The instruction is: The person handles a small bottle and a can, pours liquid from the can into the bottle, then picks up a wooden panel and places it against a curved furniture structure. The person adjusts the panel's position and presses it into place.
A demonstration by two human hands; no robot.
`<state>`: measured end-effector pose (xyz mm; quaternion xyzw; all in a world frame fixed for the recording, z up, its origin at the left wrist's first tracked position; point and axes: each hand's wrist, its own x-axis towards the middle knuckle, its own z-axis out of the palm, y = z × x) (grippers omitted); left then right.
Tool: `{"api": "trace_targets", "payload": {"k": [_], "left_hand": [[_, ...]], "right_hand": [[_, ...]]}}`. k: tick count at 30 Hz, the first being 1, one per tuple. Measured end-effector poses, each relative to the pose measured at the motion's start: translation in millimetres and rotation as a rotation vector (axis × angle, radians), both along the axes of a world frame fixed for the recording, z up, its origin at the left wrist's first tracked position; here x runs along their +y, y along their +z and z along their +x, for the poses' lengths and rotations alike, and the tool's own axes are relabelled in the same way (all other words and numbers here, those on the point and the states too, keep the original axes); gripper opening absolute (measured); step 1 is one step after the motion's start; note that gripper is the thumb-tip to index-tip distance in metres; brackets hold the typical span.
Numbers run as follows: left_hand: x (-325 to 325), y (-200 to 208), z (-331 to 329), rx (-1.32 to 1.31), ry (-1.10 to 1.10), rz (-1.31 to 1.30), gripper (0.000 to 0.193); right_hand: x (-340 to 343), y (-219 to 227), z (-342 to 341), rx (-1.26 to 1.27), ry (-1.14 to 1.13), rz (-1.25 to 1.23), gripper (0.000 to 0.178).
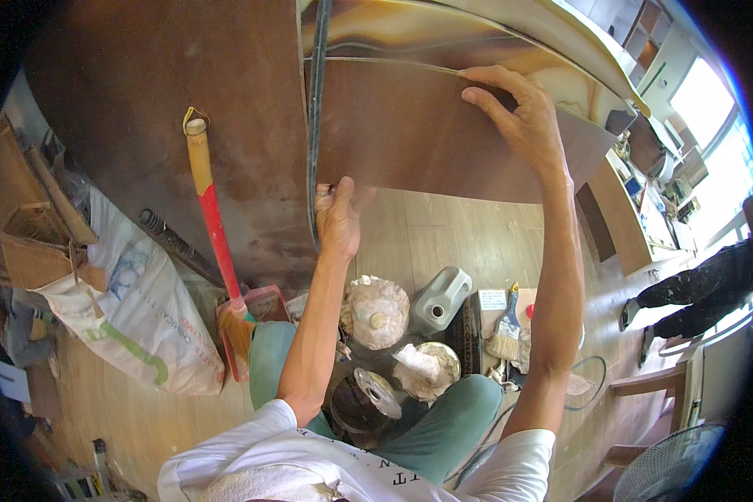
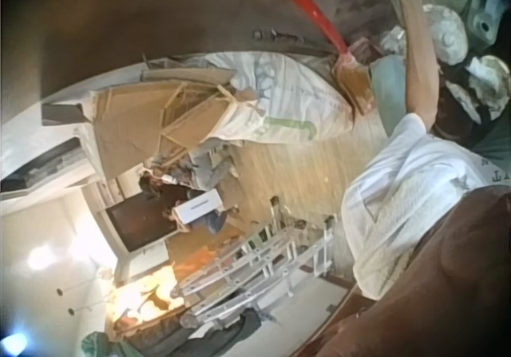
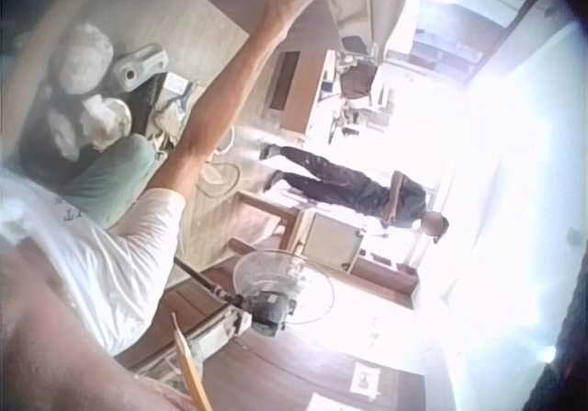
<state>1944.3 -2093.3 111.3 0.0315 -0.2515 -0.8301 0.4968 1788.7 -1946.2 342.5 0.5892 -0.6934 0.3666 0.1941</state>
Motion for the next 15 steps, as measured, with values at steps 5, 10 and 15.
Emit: {"api": "trace_targets", "payload": {"k": [5,10,15], "left_hand": [[-2.8,-4.3,-3.3,0.0,0.007,0.007,0.025],[-3.2,-4.4,-4.6,-0.02,0.014,-0.006,0.024],[-3.4,-1.8,-2.1,-0.03,0.009,-0.007,0.024]], "right_hand": [[-1.9,-1.1,0.8,-0.008,0.015,-0.037,0.024],[-2.1,-0.5,-1.0,0.024,0.008,-0.065,0.025],[-3.8,-3.0,-1.9,0.027,0.005,-0.065,0.025]]}}
